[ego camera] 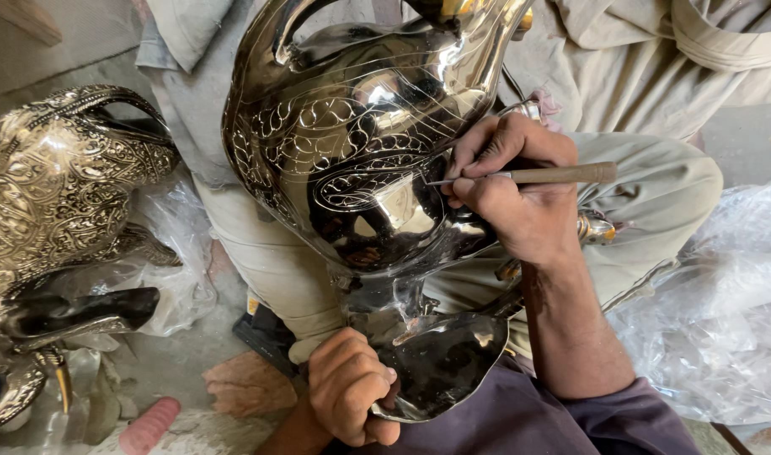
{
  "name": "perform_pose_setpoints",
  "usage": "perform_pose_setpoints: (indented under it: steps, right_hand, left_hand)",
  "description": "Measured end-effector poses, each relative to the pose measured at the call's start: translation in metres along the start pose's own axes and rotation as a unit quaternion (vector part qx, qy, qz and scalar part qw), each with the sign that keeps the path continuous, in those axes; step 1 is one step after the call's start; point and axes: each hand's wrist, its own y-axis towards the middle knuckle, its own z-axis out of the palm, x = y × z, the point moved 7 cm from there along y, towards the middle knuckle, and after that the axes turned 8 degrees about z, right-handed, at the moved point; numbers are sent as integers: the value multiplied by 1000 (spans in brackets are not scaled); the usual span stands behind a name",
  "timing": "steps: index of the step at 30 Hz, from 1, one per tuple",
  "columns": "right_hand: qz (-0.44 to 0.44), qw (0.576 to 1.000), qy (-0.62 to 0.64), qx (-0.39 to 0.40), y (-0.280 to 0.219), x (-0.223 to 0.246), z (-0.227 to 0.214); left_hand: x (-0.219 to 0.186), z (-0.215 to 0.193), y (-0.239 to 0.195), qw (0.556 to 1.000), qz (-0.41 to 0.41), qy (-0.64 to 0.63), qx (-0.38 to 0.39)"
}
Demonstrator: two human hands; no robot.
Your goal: The person sits on the floor and uses a hammer and chisel to engrave intricate patterns onto a silver-colored metal teapot. They repeatedly strike the chisel to create detailed designs on the body and handle of the teapot.
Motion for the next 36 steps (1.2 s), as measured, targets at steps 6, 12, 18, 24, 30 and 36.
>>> perform_pose_setpoints:
  steps: [6, 12, 18, 24, 30, 36]
  right_hand:
    - [51, 989, 91, -107, -33, -3, 11]
    - [33, 987, 59, -143, -38, -8, 12]
    - [30, 989, 17, -144, -38, -8, 11]
    - [4, 990, -47, -133, -36, -5, 8]
    - [-9, 990, -75, -117, -37, -5, 7]
    - [-21, 993, -77, -86, -36, -6, 6]
  left_hand:
    - [-1, -1, 0, 1000, -12, -2, 1]
    - [0, -2, 0, 1000, -20, -8, 14]
    - [1, -2, 2, 999, -17, -23, 20]
    - [1, -3, 7, 999, 4, -26, 19]
    - [2, -2, 8, 1000, -7, -14, 14]
    - [1, 0, 5, 1000, -13, -8, 7]
